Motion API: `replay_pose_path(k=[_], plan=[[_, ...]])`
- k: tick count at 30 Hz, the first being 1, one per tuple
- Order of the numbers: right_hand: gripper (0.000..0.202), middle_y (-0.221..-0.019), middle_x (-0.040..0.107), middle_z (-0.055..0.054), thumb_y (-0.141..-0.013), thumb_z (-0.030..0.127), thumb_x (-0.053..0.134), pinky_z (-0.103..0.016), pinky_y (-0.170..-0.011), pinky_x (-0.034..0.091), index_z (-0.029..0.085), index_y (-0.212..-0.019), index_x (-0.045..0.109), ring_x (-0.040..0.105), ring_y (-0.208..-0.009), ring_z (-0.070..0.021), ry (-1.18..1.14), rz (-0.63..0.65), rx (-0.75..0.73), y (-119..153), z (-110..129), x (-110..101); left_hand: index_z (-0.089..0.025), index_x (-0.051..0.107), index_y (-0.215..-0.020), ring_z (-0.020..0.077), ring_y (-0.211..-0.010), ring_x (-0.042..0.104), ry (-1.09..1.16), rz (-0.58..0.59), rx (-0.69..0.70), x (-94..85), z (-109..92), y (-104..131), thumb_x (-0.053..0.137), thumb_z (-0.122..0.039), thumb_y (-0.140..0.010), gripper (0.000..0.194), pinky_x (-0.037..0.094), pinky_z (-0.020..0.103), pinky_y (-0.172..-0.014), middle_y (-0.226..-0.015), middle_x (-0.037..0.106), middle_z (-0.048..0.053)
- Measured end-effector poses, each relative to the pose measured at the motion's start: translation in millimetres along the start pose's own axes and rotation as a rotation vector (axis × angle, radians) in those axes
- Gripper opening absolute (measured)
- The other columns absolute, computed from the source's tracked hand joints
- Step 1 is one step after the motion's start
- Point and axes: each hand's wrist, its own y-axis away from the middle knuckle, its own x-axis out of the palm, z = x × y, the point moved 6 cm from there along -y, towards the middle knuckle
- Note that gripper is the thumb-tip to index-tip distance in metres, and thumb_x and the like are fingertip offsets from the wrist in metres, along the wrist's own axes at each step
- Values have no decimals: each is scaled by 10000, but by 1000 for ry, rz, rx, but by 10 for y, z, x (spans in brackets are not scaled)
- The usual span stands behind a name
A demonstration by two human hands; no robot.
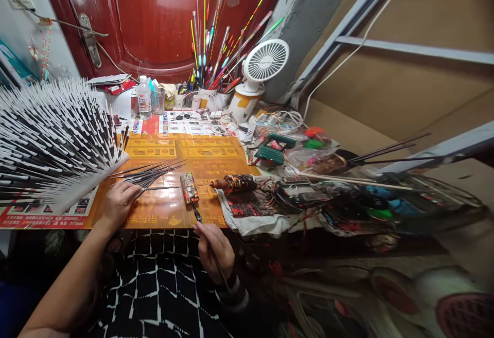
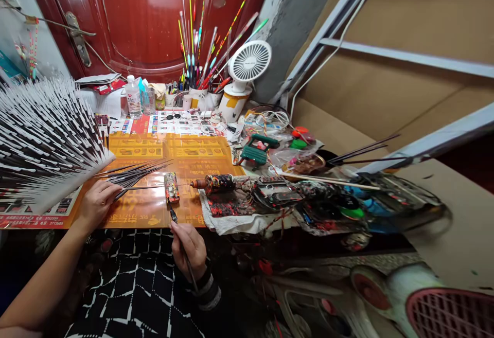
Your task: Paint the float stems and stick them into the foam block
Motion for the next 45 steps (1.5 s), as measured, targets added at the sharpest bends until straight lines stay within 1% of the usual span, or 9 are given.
replay_pose_path(k=[5, 11, 15, 18, 22, 27, 36, 40, 45], plan=[[625, -1014, 742, -56, -922, 50, 536, -371, -741, 645, 324, -1482, 491, 729, -881, -210, -23, 44, -39, 0, 40, 170, -214, 727, -970, 197, -842, 567, 14, 9, 4, 81, -24, 26, 536, -262, -1016, 202, 441, 312, -770, -892, 710, 50], [634, -1039, 720, -116, -907, -11, 523, -337, -799, 637, 188, -1506, 460, 710, -970, -193, -110, 103, -186, -44, 216, 568, -200, 716, -965, 190, -813, 548, 22, -42, 34, 118, -85, 69, 550, -200, -998, 169, 436, 312, -763, -848, 691, 41], [659, -1066, 727, -131, -905, -14, 531, -343, -847, 632, 159, -1531, 421, 713, -1003, -198, -96, 141, -244, -18, 321, 816, -196, 709, -961, 186, -815, 546, 26, -58, 37, 118, -103, 93, 548, -203, -1001, 166, 439, 312, -774, -860, 693, 44], [655, -1114, 734, -135, -910, 2, 548, -361, -887, 627, 160, -1533, 419, 713, -1038, -211, -50, 151, -257, 23, 346, 922, -194, 707, -956, 190, -814, 544, 35, -56, 38, 121, -116, 106, 545, -206, -1001, 168, 441, 318, -772, -853, 691, 44], [680, -1155, 726, -155, -898, -10, 569, -386, -918, 619, 139, -1541, 402, 704, -1081, -232, 4, 175, -260, 68, 348, 984, -188, 711, -947, 196, -820, 544, 38, -36, 20, 127, -128, 111, 533, -225, -1009, 192, 453, 335, -790, -844, 689, 49], [663, -1147, 727, -146, -930, 23, 549, -385, -911, 619, 161, -1556, 380, 705, -1079, -230, 44, 184, -233, 93, 337, 998, -181, 716, -949, 194, -819, 547, 53, -48, 5, 114, -133, 112, 533, -251, -1018, 207, 459, 329, -770, -843, 690, 52], [691, -1175, 719, -152, -921, 17, 572, -392, -931, 610, 150, -1564, 358, 698, -1088, -230, 74, 218, -233, 97, 338, 1021, -185, 723, -949, 199, -822, 554, 63, -48, -10, 134, -117, 121, 533, -259, -1018, 216, 461, 335, -768, -845, 696, 53], [710, -1183, 717, -158, -907, 6, 589, -395, -933, 610, 136, -1565, 354, 697, -1088, -236, 87, 220, -244, 92, 353, 1018, -189, 723, -953, 199, -827, 555, 59, -26, -8, 140, -118, 121, 520, -257, -1022, 226, 465, 338, -775, -849, 698, 53], [704, -1164, 721, -157, -906, 6, 590, -391, -923, 615, 130, -1561, 363, 703, -1066, -236, 89, 201, -252, 72, 368, 1015, -188, 720, -942, 198, -825, 556, 51, -44, 2, 112, -136, 112, 525, -250, -1018, 218, 469, 334, -772, -849, 695, 51]])
